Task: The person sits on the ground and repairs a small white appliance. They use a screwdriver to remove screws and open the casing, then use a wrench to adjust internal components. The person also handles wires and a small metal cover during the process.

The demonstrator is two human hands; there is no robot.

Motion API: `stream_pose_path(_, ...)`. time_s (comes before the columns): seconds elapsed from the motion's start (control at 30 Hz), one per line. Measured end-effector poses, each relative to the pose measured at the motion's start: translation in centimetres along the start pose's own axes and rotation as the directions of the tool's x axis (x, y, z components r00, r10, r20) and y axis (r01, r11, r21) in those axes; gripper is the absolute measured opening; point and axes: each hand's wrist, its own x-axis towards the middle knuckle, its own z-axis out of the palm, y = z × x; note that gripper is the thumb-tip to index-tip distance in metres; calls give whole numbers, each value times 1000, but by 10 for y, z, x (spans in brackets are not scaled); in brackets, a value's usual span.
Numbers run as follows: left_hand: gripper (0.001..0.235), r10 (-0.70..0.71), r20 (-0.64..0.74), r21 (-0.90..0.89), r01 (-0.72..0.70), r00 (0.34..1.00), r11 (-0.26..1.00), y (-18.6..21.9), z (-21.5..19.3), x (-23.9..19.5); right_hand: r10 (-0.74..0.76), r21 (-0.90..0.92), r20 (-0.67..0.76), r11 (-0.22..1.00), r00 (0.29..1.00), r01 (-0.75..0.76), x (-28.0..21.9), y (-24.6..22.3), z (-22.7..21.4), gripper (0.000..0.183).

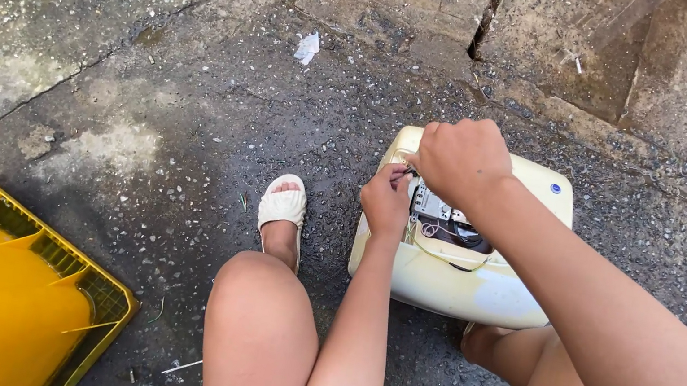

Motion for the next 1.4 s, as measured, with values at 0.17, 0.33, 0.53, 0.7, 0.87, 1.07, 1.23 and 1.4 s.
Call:
stream_pose_path(0.17,17,-22,20,-38,23,1000,999,1,-2,3,-81,5,87,997,993,81,-10,5,-21,33)
stream_pose_path(0.33,18,-63,-9,-31,62,998,998,4,2,5,-1,72,94,997,996,-6,0,4,-6,44)
stream_pose_path(0.53,19,-61,-69,37,63,996,997,6,7,3,-19,12,-37,1000,999,19,-3,-2,-8,34)
stream_pose_path(0.7,19,-53,-100,70,60,994,996,1,11,1,-63,10,16,998,998,63,-6,-3,-20,23)
stream_pose_path(0.87,20,-75,-95,73,82,993,994,0,11,3,55,3,47,998,997,-55,13,0,14,30)
stream_pose_path(1.07,19,-95,-75,21,97,993,995,7,9,4,26,-19,58,1000,998,-25,5,5,-1,45)
stream_pose_path(1.23,19,-136,-41,-21,135,990,991,0,8,6,-50,-17,-9,999,999,50,5,1,3,31)
stream_pose_path(1.4,20,-158,-49,-25,157,986,987,5,10,8,60,41,82,997,995,-64,9,1,7,36)
